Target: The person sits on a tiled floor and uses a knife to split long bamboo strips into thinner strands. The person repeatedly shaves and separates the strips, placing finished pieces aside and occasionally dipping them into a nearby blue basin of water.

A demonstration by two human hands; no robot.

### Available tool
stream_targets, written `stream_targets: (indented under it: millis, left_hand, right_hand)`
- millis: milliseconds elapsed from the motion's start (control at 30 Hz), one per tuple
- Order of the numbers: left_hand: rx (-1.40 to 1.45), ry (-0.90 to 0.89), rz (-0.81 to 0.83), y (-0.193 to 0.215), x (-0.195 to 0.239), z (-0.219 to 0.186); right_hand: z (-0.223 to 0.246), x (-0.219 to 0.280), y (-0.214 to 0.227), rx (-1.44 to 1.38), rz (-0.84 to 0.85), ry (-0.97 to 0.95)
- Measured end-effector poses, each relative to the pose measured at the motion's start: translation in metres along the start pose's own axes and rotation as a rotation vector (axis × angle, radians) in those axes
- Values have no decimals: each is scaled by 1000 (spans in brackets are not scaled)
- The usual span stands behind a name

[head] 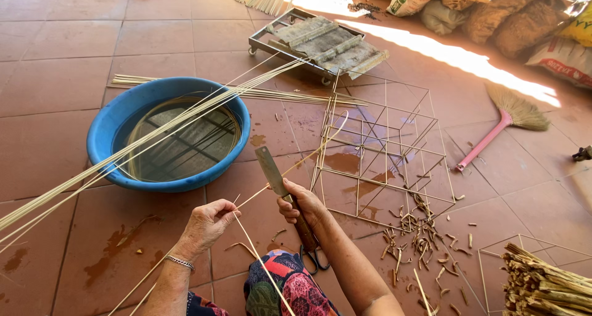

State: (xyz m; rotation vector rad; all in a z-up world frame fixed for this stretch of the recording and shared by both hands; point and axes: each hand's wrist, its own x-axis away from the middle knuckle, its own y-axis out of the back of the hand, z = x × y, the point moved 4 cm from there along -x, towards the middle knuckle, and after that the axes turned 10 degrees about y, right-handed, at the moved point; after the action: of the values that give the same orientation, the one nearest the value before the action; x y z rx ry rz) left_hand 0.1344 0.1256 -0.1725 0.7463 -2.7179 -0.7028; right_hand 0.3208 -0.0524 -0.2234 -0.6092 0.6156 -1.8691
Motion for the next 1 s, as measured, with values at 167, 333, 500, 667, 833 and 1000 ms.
stream_targets:
  millis: [167,333,500,667,833,1000]
  left_hand:
    - [39,-34,-39,3,2,-6]
    - [-28,-2,-22,-2,-2,3]
    - [-13,12,27,-7,-6,10]
    - [66,18,56,-8,-9,19]
    - [-15,-68,-60,-1,-5,13]
    - [-84,47,-151,1,2,-2]
  right_hand:
    - [-4,-2,13,-12,-36,10]
    - [-7,0,25,-17,-45,18]
    - [-9,2,35,-30,-41,16]
    - [-13,4,42,-24,-79,22]
    - [-1,16,21,-111,16,88]
    - [16,30,-12,-181,137,151]
